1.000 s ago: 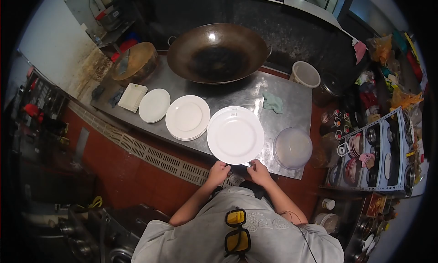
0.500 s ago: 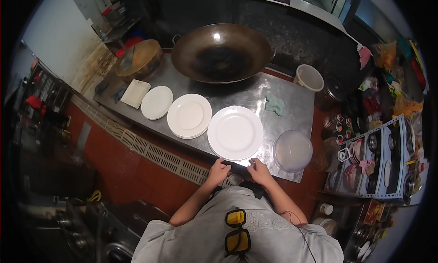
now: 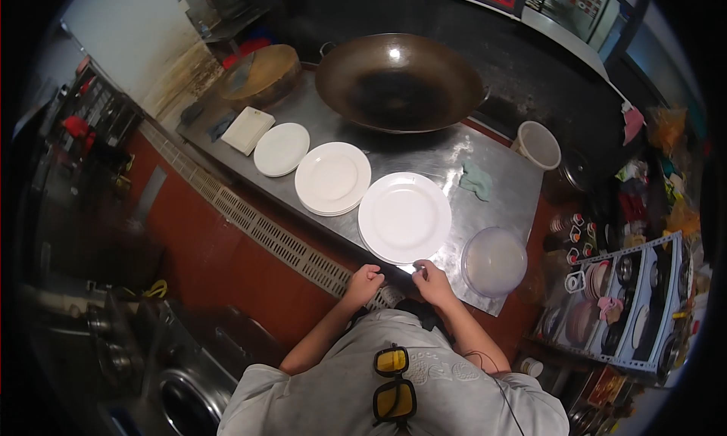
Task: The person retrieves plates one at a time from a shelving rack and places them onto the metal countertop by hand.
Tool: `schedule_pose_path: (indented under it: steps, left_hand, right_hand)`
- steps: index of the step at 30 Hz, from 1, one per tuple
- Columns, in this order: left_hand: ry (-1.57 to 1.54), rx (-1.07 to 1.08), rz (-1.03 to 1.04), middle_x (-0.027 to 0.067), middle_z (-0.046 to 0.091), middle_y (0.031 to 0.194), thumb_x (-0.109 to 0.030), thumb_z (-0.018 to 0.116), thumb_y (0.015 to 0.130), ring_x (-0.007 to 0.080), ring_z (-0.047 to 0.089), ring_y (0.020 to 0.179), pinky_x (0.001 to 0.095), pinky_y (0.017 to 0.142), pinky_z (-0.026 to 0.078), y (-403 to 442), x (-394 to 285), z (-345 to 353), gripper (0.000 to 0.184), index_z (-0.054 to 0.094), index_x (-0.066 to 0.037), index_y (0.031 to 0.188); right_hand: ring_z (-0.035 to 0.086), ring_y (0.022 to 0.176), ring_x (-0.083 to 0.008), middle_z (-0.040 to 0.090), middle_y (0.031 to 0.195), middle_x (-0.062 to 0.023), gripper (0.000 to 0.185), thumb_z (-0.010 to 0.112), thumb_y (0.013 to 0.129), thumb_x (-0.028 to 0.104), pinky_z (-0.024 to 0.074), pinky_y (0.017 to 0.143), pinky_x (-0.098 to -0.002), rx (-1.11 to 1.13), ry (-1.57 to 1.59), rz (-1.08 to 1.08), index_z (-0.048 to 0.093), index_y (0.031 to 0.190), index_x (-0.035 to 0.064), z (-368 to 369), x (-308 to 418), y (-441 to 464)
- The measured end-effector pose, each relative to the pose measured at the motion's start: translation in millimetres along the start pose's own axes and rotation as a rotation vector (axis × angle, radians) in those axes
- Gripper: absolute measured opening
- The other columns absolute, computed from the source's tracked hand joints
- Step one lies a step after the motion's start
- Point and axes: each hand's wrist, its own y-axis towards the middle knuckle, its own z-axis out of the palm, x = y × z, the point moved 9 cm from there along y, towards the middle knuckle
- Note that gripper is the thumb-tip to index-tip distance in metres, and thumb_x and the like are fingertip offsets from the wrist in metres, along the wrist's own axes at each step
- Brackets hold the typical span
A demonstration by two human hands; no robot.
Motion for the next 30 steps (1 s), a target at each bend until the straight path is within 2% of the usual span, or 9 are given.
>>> schedule_pose_path:
  steps: [3,9,12,15,19,21,22,25,30]
  left_hand:
    - [-0.116,-0.03,-0.019,0.0058,0.066,0.085,-0.012,0.064,0.09,0.0094,0.06,0.071,0.0246,0.063,0.049,-7.7,6.7,-5.5,0.031,0.057,0.005,0.116]
    - [-0.217,-0.158,-0.059,0.0045,0.064,0.083,-0.01,0.062,0.093,0.009,0.058,0.069,0.0239,0.061,0.047,-38.9,10.7,-26.7,0.025,0.058,0.004,0.113]
    - [-0.27,-0.268,-0.022,0.0041,0.063,0.082,-0.01,0.062,0.093,0.0088,0.057,0.068,0.0243,0.06,0.046,-56.3,24.4,-40.1,0.023,0.058,0.003,0.112]
    - [-0.309,-0.413,0.029,0.0041,0.063,0.082,-0.01,0.062,0.093,0.0093,0.058,0.069,0.0246,0.061,0.047,-78.4,41.9,-55.6,0.022,0.059,0.003,0.11]
    - [-0.358,-0.551,0.026,0.0026,0.062,0.087,-0.009,0.059,0.096,0.0085,0.056,0.076,0.0231,0.068,0.046,-125.7,48.3,-75.8,0.015,0.06,0.0,0.107]
    - [-0.421,-0.685,0.019,0.0034,0.064,0.082,-0.014,0.061,0.095,0.0098,0.059,0.071,0.0254,0.066,0.048,-150.8,66.1,-84.6,0.017,0.062,0.001,0.101]
    - [-0.444,-0.731,0.009,0.0033,0.064,0.082,-0.014,0.061,0.095,0.0096,0.059,0.071,0.0253,0.066,0.048,-166.0,67.5,-88.3,0.016,0.063,0.001,0.101]
    - [-0.401,-0.878,-0.022,0.003,0.064,0.079,-0.016,0.061,0.095,0.0093,0.058,0.069,0.0254,0.064,0.047,-204.3,77.8,-104.6,0.016,0.064,-0.001,0.096]
    - [-0.305,-1.002,-0.066,0.0032,0.063,0.07,-0.019,0.062,0.094,0.0097,0.058,0.062,0.0268,0.056,0.046,-255.0,64.0,-130.8,0.021,0.064,0.0,0.085]
  right_hand:
    - [0.064,0.07,-0.0199,0.065,0.077,-0.0105,0.033,0.064,0.088,0.017,0.0513,0.068,-0.0326,0.077,0.008,-0.041,0.062,0.115,-0.0019,9.5,12.8,4.9]
    - [0.062,0.067,-0.0167,0.064,0.073,-0.0084,0.028,0.064,0.09,0.017,0.05,0.065,-0.0308,0.228,0.019,-0.11,0.063,0.11,-0.0025,42.8,24.7,20.1]
    - [0.058,0.07,-0.0087,0.064,0.079,-0.0022,0.026,0.062,0.092,0.014,0.0487,0.066,-0.026,0.387,-0.03,-0.137,0.062,0.113,-0.0025,67.5,35.5,23.5]
    - [0.061,0.065,-0.0147,0.065,0.074,-0.0087,0.021,0.062,0.09,0.014,0.0494,0.063,-0.0294,0.497,0.012,-0.163,0.065,0.104,-0.0016,101.1,37.0,27.2]
    - [0.063,0.067,-0.018,0.067,0.078,-0.0113,0.018,0.061,0.09,0.013,0.0502,0.065,-0.0303,0.676,-0.104,-0.285,0.067,0.099,-0.0005,140.5,77.6,17.3]
    - [0.064,0.069,-0.0201,0.068,0.08,-0.0128,0.017,0.061,0.09,0.013,0.0507,0.066,-0.031,0.762,-0.15,-0.343,0.068,0.097,-0.0003,164.3,85.7,10.9]
    - [0.057,0.07,-0.0082,0.066,0.078,-0.0061,0.015,0.061,0.093,0.012,0.0482,0.065,-0.0265,0.806,-0.125,-0.381,0.066,0.094,-0.0017,180.3,85.2,7.4]
    - [0.066,0.073,-0.0223,0.07,0.084,-0.0144,0.016,0.061,0.089,0.012,0.0512,0.068,-0.0322,0.918,-0.131,-0.451,0.069,0.095,-0.0006,212.7,99.5,-4.8]
    - [0.065,0.072,-0.0163,0.069,0.079,-0.012,0.014,0.061,0.088,0.012,0.0511,0.068,-0.0296,1.026,-0.197,-0.449,0.068,0.091,-0.0007,257.5,127.1,-22.3]
